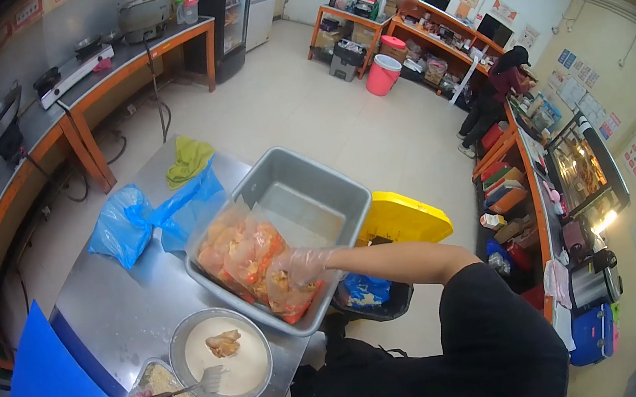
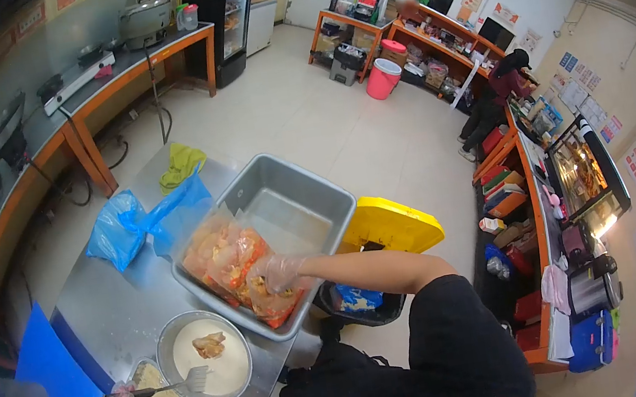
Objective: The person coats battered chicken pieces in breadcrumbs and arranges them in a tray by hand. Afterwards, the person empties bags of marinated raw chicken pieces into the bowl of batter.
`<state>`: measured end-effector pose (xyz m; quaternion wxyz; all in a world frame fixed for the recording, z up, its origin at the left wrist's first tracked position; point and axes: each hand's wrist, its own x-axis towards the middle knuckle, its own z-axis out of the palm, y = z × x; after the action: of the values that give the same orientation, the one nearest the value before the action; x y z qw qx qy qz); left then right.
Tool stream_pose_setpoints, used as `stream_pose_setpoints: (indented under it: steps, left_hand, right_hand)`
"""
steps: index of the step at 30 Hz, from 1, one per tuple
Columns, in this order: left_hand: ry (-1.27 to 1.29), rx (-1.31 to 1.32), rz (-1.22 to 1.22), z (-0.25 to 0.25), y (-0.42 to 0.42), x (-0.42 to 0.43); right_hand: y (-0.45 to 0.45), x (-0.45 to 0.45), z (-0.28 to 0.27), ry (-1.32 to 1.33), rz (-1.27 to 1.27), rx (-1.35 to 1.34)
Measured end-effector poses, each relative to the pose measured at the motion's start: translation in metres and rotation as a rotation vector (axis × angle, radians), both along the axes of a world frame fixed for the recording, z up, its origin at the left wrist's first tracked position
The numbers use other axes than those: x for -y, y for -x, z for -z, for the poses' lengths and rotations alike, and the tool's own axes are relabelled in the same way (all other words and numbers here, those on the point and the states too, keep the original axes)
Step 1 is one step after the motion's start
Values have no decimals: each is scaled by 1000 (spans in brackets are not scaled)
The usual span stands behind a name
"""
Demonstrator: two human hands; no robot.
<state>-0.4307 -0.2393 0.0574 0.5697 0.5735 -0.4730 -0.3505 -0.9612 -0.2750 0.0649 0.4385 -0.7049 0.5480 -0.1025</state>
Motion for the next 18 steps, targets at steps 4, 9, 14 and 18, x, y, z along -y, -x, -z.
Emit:
stream_pose_setpoints:
  steps: [4, 9, 14, 18]
  left_hand:
    - [-153, 157, -95, -45, 20, -9]
    - [-203, 284, -240, -93, 59, -15]
    - [-135, 222, -238, -91, 62, -15]
    - [-138, 278, -245, -101, 65, -14]
  right_hand:
    - [-10, 7, -70, 97, 26, -76]
    - [-48, 1, -183, -8, 120, 212]
    - [-106, -10, -219, -151, 16, 614]
    - [-161, 6, -147, 25, -273, 228]
